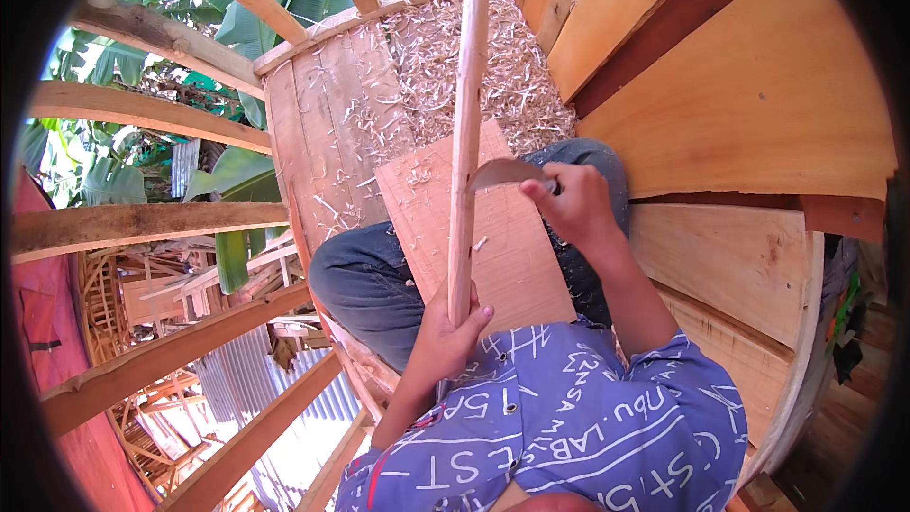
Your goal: The person sits cross-legged and uses a curved knife to shave and shape a long, thin piece of wood held against a wooden board. They repeatedly scrape the wood's surface, creating shavings, and occasionally rotate the piece to work on different sides.
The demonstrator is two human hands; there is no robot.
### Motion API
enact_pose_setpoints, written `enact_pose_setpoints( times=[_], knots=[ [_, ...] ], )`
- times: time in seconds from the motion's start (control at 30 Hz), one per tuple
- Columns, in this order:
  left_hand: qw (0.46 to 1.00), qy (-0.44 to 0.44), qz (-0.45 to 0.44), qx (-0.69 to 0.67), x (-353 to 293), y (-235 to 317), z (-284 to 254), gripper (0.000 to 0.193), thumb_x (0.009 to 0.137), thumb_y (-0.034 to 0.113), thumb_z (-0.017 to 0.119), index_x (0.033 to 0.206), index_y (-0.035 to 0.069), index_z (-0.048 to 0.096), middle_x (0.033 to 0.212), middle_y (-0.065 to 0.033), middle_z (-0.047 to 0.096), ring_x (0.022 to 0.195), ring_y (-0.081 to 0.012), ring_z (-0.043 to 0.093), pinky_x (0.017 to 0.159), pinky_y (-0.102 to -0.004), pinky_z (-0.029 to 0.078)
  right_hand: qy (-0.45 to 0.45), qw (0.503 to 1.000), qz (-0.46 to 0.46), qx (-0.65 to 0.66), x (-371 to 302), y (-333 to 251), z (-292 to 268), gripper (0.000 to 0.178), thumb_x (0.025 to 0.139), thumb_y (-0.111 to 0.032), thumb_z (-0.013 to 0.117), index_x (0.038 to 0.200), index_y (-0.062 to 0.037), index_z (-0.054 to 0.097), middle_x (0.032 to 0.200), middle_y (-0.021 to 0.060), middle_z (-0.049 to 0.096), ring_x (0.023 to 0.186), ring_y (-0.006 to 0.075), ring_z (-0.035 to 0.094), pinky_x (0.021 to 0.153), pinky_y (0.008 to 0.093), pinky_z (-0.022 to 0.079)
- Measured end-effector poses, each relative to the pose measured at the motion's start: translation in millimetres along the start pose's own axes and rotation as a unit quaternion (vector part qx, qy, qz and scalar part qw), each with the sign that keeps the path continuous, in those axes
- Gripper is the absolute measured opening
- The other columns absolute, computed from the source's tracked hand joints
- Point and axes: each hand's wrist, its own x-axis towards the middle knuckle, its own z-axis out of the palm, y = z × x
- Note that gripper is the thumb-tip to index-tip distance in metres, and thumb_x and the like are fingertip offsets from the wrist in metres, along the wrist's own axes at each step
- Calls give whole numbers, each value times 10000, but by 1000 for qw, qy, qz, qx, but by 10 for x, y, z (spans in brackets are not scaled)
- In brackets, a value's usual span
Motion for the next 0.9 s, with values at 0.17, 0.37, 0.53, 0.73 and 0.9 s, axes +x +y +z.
enact_pose_setpoints(
  times=[0.17,0.37,0.53,0.73,0.9],
  knots=[
    [994,39,50,93,82,118,18,205,863,122,637,934,31,467,660,1,467,533,-104,467,497,-282,378,-11,997,-78,3,-188,-74,158,701,714,-728,599,563,-45,568,493,140,524,502,333,586,457,406,438],
    [951,93,106,274,45,218,112,214,881,134,611,960,-5,468,630,-107,532,532,-185,540,504,-330,406,39,994,-91,-54,-60,37,52,738,615,-783,627,527,-56,532,471,116,509,466,306,566,435,390,416],
    [950,98,85,285,-41,202,176,229,886,130,601,987,-16,456,609,-145,534,535,-228,572,503,-346,421,57,995,-58,-66,-42,32,36,779,529,-829,638,503,-63,501,442,86,478,433,279,538,435,374,401],
    [947,113,74,290,-169,238,229,232,889,129,594,996,-15,446,617,-167,543,540,-282,592,505,-364,433,45,996,-48,-56,-65,7,38,779,507,-811,672,528,-67,445,445,74,383,417,267,436,429,354,351],
    [951,132,44,277,-233,240,312,241,889,136,593,994,-6,431,633,-212,554,579,-361,609,520,-406,440,30,996,-48,-63,-111,-20,-39,774,583,-811,636,514,-52,504,455,89,499,442,288,529,461,384,424]
  ],
)
